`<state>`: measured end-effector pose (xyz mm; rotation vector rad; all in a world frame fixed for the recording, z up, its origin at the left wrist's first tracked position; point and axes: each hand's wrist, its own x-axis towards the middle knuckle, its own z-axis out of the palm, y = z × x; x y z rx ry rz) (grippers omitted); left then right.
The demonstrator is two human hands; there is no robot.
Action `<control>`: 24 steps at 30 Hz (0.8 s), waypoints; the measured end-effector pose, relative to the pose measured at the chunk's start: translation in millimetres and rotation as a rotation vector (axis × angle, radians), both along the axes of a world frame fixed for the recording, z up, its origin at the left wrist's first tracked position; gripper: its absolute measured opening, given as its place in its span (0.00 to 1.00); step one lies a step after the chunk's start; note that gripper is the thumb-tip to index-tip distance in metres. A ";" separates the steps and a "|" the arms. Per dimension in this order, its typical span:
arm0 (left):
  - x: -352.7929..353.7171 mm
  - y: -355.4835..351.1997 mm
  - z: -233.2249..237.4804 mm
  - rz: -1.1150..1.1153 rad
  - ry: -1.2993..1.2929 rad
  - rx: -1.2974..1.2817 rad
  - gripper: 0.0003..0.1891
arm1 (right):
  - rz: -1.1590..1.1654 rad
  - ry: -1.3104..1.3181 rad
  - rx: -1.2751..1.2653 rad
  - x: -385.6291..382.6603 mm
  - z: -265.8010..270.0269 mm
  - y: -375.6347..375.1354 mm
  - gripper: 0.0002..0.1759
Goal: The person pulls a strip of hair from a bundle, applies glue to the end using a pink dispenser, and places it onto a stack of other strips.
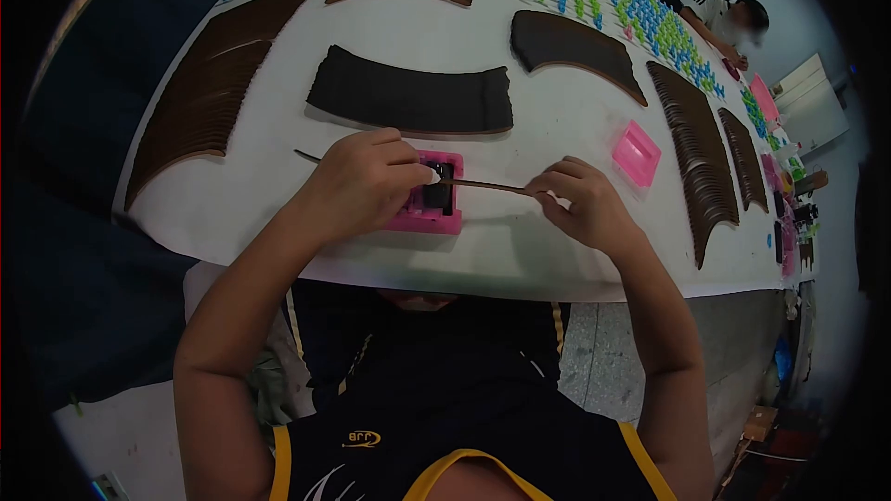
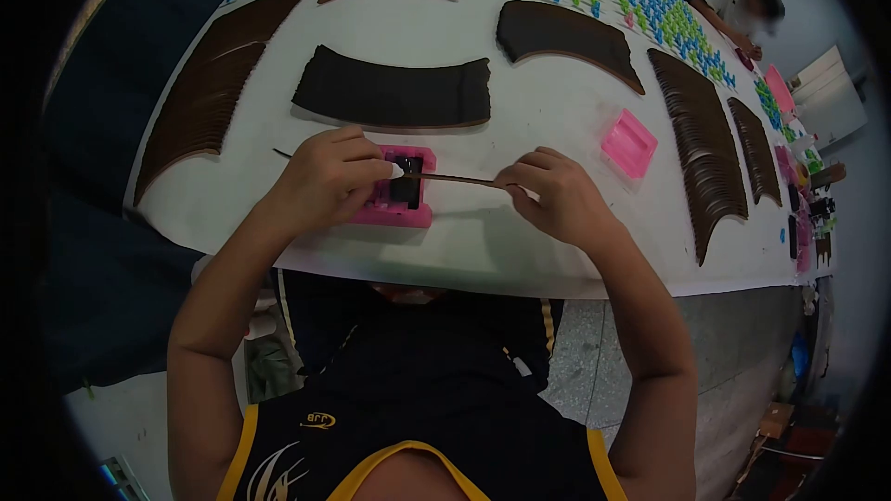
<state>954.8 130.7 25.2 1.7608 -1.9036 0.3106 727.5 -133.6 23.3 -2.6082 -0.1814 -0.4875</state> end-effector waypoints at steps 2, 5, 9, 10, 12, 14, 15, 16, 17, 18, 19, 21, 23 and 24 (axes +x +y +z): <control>-0.5 -1.3 -0.7 0.000 0.029 0.001 0.11 | -0.081 0.039 -0.029 -24.3 4.0 -17.0 0.12; 0.8 -2.5 -1.4 -0.043 0.051 -0.025 0.14 | -0.194 0.075 -0.056 -58.0 5.5 -40.3 0.10; -0.3 -4.7 0.9 -0.023 0.046 -0.003 0.12 | -0.277 0.097 -0.056 -79.7 8.9 -49.6 0.09; -0.4 -5.5 2.0 -0.026 0.038 -0.007 0.12 | -0.270 0.078 -0.077 -80.6 10.2 -49.7 0.10; -0.4 -6.3 2.6 -0.032 0.030 -0.008 0.12 | -0.266 0.059 -0.094 -81.3 9.4 -50.9 0.10; 0.8 -5.7 2.4 -0.021 0.028 0.010 0.12 | -0.250 0.010 -0.146 -79.8 7.1 -52.8 0.10; 0.9 -5.9 1.7 -0.021 0.027 0.013 0.12 | -0.250 0.009 -0.144 -79.4 6.6 -53.2 0.10; 1.1 -5.9 1.0 -0.017 0.027 0.017 0.12 | -0.250 -0.005 -0.150 -78.8 7.6 -53.3 0.10; 1.4 -6.1 0.8 -0.013 0.026 0.020 0.12 | -0.249 -0.019 -0.156 -78.1 9.2 -53.5 0.10; 1.3 -6.6 1.2 -0.012 0.026 0.022 0.12 | -0.248 -0.019 -0.154 -78.1 11.4 -53.8 0.10; 0.9 -7.8 1.5 -0.017 0.038 0.024 0.11 | -0.255 -0.028 -0.172 -78.4 14.6 -54.0 0.10; -0.6 -10.8 2.2 -0.022 0.052 0.028 0.11 | -0.262 -0.035 -0.189 -78.5 26.4 -55.2 0.11; -4.2 -15.6 2.2 -0.026 0.095 0.021 0.10 | -0.279 -0.103 -0.302 -77.1 47.8 -59.2 0.12; -6.3 -18.6 0.4 -0.025 0.099 0.023 0.10 | -0.296 -0.101 -0.326 -76.9 60.2 -62.3 0.12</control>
